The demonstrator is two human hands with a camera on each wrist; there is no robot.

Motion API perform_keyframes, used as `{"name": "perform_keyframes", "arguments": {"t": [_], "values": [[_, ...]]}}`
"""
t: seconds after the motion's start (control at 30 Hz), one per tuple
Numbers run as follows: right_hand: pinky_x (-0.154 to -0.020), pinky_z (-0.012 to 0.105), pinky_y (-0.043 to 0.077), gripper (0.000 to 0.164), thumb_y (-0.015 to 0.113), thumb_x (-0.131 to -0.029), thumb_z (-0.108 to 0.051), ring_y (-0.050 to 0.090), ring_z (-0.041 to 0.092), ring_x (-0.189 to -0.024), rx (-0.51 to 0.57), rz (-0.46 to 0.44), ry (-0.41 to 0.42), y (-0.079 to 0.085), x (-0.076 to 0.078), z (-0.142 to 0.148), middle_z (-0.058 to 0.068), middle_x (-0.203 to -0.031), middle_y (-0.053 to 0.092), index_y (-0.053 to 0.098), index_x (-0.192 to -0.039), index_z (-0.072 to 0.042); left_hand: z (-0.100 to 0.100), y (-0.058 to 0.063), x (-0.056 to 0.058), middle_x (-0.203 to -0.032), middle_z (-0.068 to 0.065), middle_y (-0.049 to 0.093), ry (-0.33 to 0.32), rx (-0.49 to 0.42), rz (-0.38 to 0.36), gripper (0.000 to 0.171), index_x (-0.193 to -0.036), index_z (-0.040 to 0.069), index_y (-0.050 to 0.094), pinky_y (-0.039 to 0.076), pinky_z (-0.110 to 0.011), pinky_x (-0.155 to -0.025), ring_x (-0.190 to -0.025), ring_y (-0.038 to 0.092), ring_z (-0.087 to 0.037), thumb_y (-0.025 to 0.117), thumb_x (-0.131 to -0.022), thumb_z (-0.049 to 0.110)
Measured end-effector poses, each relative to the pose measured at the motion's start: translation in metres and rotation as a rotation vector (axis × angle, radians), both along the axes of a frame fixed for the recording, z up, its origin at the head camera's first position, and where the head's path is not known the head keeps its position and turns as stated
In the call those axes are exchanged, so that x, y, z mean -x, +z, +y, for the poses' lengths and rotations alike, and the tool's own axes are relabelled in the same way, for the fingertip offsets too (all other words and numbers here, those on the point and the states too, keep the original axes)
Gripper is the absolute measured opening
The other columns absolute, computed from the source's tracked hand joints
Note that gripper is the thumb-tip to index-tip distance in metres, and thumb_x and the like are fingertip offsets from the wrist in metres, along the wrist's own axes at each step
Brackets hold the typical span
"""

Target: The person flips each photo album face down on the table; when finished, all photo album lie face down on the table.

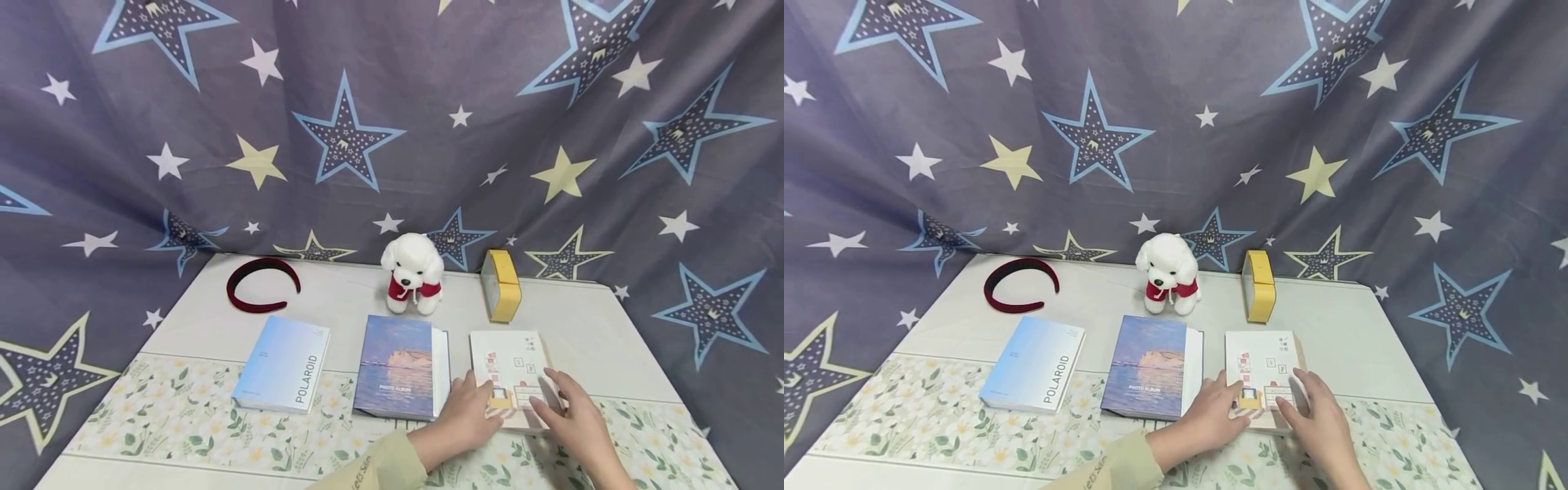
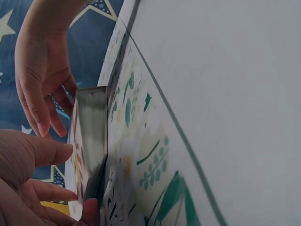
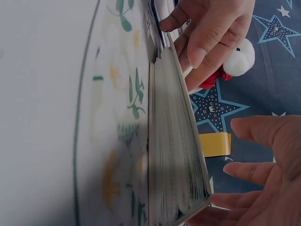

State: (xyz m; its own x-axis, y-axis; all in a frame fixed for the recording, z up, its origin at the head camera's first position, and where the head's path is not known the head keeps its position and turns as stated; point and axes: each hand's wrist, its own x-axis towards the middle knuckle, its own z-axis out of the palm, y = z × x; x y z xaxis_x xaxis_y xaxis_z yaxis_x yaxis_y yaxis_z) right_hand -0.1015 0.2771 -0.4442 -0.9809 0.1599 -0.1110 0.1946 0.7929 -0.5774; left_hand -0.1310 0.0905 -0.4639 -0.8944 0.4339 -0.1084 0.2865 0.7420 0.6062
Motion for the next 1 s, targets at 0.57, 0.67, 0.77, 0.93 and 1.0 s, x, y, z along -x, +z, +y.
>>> {"name": "perform_keyframes", "arguments": {"t": [0.57,0.67,0.77,0.93,1.0], "values": [[-0.107,0.066,0.022,0.063,0.064,-0.094,-0.036,0.023,0.054,-0.137,0.032,0.107,0.028,0.004,0.002,-0.011,0.036,-0.150,0.025,0.045,-0.141,0.001,-0.033,0.019,-0.002,-0.155,-0.019,0.030,0.000,-0.070,0.090,0.051,-0.138,0.014,0.055,0.040,-0.045,-0.105,-0.136,0.036,-0.035,0.065,-0.091,0.031],[-0.109,0.066,0.019,0.062,0.063,-0.095,-0.037,0.021,0.052,-0.139,0.046,0.105,0.027,0.005,0.003,-0.016,0.034,-0.151,0.025,0.045,-0.142,0.000,-0.042,0.020,-0.001,-0.153,-0.020,0.032,-0.003,-0.087,0.127,0.051,-0.139,0.010,0.054,0.038,-0.047,-0.107,-0.135,0.037,-0.036,0.065,-0.092,0.029],[-0.110,0.065,0.017,0.062,0.063,-0.095,-0.036,0.019,0.050,-0.141,0.062,0.079,0.026,0.006,0.004,-0.021,0.031,-0.153,0.023,0.043,-0.143,-0.002,-0.052,0.021,0.000,-0.153,-0.021,0.033,0.004,-0.110,0.150,0.052,-0.139,0.008,0.053,0.036,-0.050,-0.108,-0.137,0.035,-0.038,0.064,-0.092,0.027],[-0.110,0.064,0.019,0.059,0.063,-0.095,-0.032,0.021,0.050,-0.140,0.078,0.082,0.049,0.006,0.006,-0.030,0.030,-0.153,0.024,0.044,-0.144,-0.004,-0.070,0.021,0.002,-0.154,-0.022,0.031,0.021,-0.116,0.194,0.054,-0.141,0.004,0.050,0.030,-0.051,-0.111,-0.141,0.029,-0.039,0.064,-0.092,0.024],[-0.109,0.065,0.021,0.058,0.064,-0.095,-0.030,0.023,0.050,-0.139,0.088,0.106,0.060,0.006,0.006,-0.033,0.030,-0.153,0.026,0.045,-0.143,-0.003,-0.076,0.020,0.003,-0.154,-0.023,0.030,0.032,-0.107,0.212,0.056,-0.141,0.003,0.049,0.027,-0.052,-0.112,-0.142,0.026,-0.039,0.065,-0.092,0.024]]}}
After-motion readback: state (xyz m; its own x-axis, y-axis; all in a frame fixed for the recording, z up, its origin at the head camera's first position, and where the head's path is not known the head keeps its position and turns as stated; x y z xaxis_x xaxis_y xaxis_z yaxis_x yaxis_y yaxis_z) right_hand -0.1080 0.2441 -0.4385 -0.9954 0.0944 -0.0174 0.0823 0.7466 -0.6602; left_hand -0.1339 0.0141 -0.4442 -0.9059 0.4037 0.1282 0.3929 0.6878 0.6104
